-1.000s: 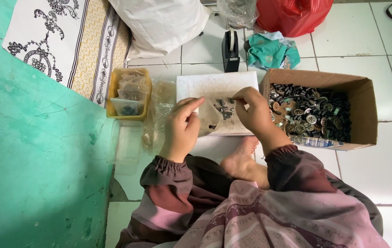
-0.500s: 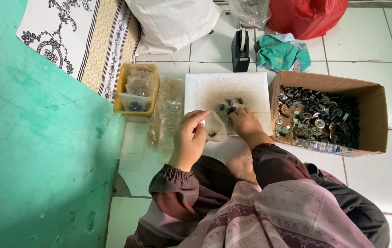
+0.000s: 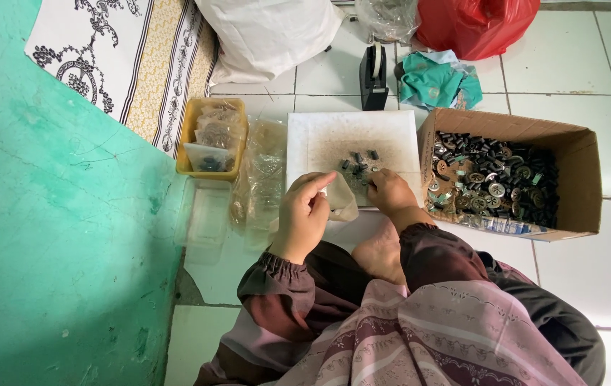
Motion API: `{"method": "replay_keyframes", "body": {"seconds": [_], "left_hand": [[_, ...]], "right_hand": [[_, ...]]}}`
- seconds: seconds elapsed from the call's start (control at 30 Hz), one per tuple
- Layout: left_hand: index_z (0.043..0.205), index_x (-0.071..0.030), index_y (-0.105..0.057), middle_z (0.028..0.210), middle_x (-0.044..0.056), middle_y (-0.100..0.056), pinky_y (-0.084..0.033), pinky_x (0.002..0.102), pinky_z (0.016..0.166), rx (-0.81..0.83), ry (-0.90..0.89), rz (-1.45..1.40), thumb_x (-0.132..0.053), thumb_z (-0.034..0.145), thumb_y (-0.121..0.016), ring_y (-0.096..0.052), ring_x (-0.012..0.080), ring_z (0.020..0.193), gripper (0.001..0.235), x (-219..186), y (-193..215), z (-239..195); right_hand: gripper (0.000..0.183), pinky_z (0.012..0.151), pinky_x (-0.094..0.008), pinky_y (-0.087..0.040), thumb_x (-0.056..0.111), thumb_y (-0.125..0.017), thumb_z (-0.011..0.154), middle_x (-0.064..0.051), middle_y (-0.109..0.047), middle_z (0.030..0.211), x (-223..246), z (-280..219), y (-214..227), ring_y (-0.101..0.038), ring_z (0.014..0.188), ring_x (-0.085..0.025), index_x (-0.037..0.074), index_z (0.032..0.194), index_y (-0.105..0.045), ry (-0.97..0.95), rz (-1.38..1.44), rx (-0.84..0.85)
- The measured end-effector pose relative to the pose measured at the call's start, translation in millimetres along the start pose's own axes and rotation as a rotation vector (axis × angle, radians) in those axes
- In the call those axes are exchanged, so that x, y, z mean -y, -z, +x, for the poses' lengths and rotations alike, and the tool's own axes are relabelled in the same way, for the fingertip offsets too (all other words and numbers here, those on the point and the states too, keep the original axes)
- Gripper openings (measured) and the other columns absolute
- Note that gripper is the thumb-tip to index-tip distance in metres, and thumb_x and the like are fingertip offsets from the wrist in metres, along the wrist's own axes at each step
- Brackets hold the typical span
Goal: The person sits on the floor and sorts small metal buttons from a cardboard box into small clear plastic bags. They place the filled bags into a yellow plastic container.
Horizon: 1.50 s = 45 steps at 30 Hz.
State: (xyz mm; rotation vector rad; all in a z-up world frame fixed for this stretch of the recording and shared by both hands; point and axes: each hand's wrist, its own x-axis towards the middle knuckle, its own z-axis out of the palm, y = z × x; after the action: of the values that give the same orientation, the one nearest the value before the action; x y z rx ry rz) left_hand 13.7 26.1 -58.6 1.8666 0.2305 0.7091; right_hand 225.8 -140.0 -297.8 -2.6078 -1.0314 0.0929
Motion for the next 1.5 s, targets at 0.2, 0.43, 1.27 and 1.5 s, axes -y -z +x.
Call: {"method": "replay_keyframes", "body": {"seconds": [0.2, 0.43, 1.27, 1.5], "left_hand": [[0.122, -0.008, -0.075, 0.110, 0.013, -0.072, -0.060, 0.037, 0.083, 0.010, 0.015, 0.028, 0.006, 0.086, -0.053, -0.071, 0.0297, 0.101, 0.044, -6.2, -6.9, -4.4], [0.122, -0.006, -0.074, 0.109, 0.014, -0.071, -0.060, 0.037, 0.081, 0.025, 0.043, 0.030, 0.007, 0.087, -0.052, -0.071, 0.0306, 0.098, 0.043, -8.3, -15.2, -1.4], [0.124, -0.006, -0.074, 0.110, 0.013, -0.072, -0.057, 0.027, 0.064, -0.080, -0.106, -0.037, 0.011, 0.088, -0.054, -0.067, 0.0204, 0.087, 0.044, -9.3, 8.5, 21.7], [0.124, -0.008, -0.074, 0.110, 0.012, -0.072, -0.057, 0.029, 0.067, -0.076, -0.015, -0.046, 0.010, 0.087, -0.054, -0.065, 0.0181, 0.086, 0.046, 6.5, 10.3, 11.6]], "right_hand": [[0.020, 0.083, -0.046, -0.063, 0.023, -0.066, 0.090, -0.009, -0.067, 0.094, 21.6, -14.8, 43.1, -0.073, 0.090, -0.032, 0.011, 0.105, -0.072, -0.225, 0.149, 0.028], [0.014, 0.055, -0.033, -0.055, -0.008, -0.070, 0.086, -0.016, -0.069, 0.082, 134.5, -46.6, 205.3, -0.064, 0.065, -0.022, -0.001, 0.099, -0.069, 0.091, 0.843, -0.542], [0.024, 0.085, -0.041, -0.061, 0.018, -0.064, 0.100, -0.011, -0.069, 0.112, 64.0, 14.0, 79.0, -0.069, 0.103, -0.028, 0.015, 0.122, -0.072, 0.237, -0.228, 0.057], [0.010, 0.082, -0.039, -0.061, 0.017, -0.058, 0.102, -0.005, -0.058, 0.102, 58.4, 19.4, 42.8, -0.066, 0.106, -0.029, 0.015, 0.098, -0.066, 0.232, -0.272, 0.020]]}}
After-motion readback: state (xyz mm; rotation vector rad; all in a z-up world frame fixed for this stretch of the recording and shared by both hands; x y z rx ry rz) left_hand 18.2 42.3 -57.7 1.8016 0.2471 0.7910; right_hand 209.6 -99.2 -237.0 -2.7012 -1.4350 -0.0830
